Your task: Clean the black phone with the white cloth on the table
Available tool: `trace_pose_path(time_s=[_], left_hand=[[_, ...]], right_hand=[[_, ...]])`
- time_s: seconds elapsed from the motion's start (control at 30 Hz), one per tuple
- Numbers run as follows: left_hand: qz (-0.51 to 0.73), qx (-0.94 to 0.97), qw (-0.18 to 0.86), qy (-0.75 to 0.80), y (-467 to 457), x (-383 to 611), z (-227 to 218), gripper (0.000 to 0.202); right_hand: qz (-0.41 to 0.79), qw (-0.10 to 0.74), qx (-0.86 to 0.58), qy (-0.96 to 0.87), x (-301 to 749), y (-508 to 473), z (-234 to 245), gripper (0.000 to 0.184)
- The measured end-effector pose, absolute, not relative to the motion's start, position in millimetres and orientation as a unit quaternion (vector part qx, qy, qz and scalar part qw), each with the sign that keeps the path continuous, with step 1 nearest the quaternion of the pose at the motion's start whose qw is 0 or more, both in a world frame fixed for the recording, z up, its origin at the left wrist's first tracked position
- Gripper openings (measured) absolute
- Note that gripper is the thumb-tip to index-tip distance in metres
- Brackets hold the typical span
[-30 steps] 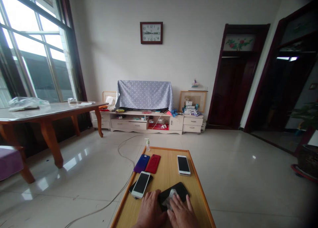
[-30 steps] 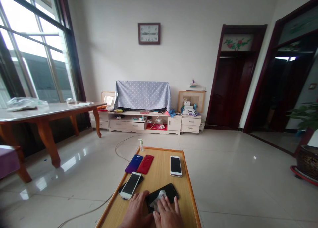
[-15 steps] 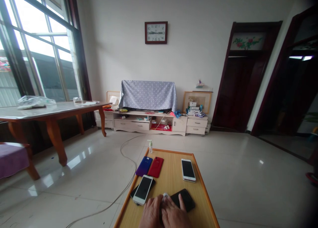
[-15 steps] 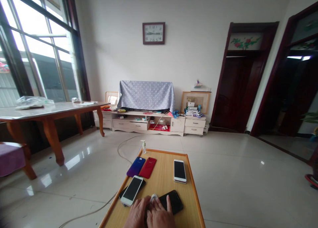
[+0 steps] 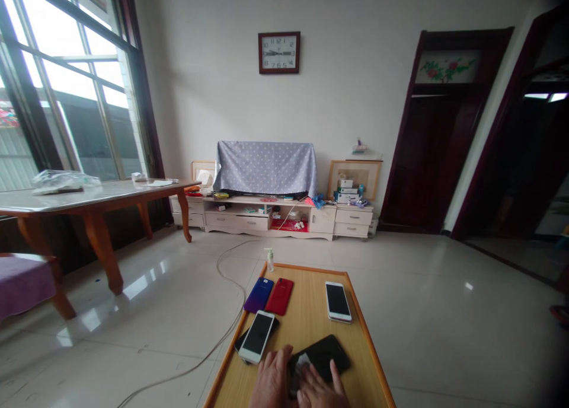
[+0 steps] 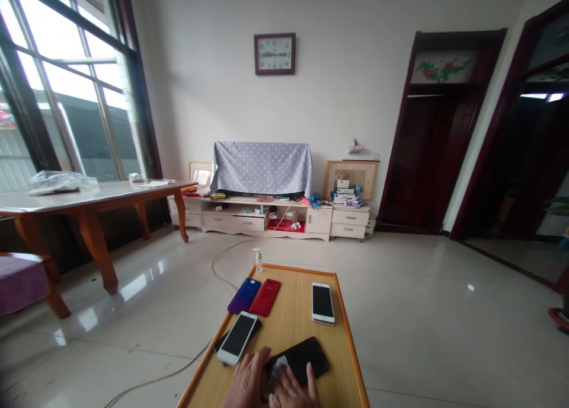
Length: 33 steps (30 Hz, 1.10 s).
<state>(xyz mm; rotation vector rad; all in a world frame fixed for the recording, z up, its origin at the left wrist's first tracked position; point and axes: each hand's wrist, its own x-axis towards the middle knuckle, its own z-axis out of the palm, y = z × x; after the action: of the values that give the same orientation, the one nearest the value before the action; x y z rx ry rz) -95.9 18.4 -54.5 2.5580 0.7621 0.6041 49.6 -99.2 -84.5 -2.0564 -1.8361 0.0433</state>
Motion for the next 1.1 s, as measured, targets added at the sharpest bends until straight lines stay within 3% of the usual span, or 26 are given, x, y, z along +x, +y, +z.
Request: trace_pose_path(time_s=[0.27, 0.6, 0.73, 0.93, 1.1], left_hand=[[0.204, 0.919, 0.185, 0.282, 15.0, -95.9, -48.4, 0.065], [0.206, 0.913, 0.203, 0.287, 14.3, -97.1, -47.5, 0.076], [0.208, 0.914, 0.192, 0.290, 14.2, -98.1, -48.2, 0.075], [0.202, 0.919, 0.179, 0.287, 16.5, -97.7, -47.9, 0.057], [0.187, 0.909, 0.206, 0.311, 12.7, -92.8, -35.3, 0.073]], right_hand=[[0.085, 0.188, -0.779, -0.593, 17.2, -74.7, -11.8, 0.050], [0.032, 0.188, -0.738, -0.648, 43.8, -106.0, -76.1, 0.041], [0.065, 0.178, -0.764, -0.617, 33.3, -100.1, -56.2, 0.043], [0.106, 0.188, -0.773, -0.597, 12.9, -81.0, -11.4, 0.049], [0.075, 0.201, -0.781, -0.587, 42.1, -87.1, -12.8, 0.046]])
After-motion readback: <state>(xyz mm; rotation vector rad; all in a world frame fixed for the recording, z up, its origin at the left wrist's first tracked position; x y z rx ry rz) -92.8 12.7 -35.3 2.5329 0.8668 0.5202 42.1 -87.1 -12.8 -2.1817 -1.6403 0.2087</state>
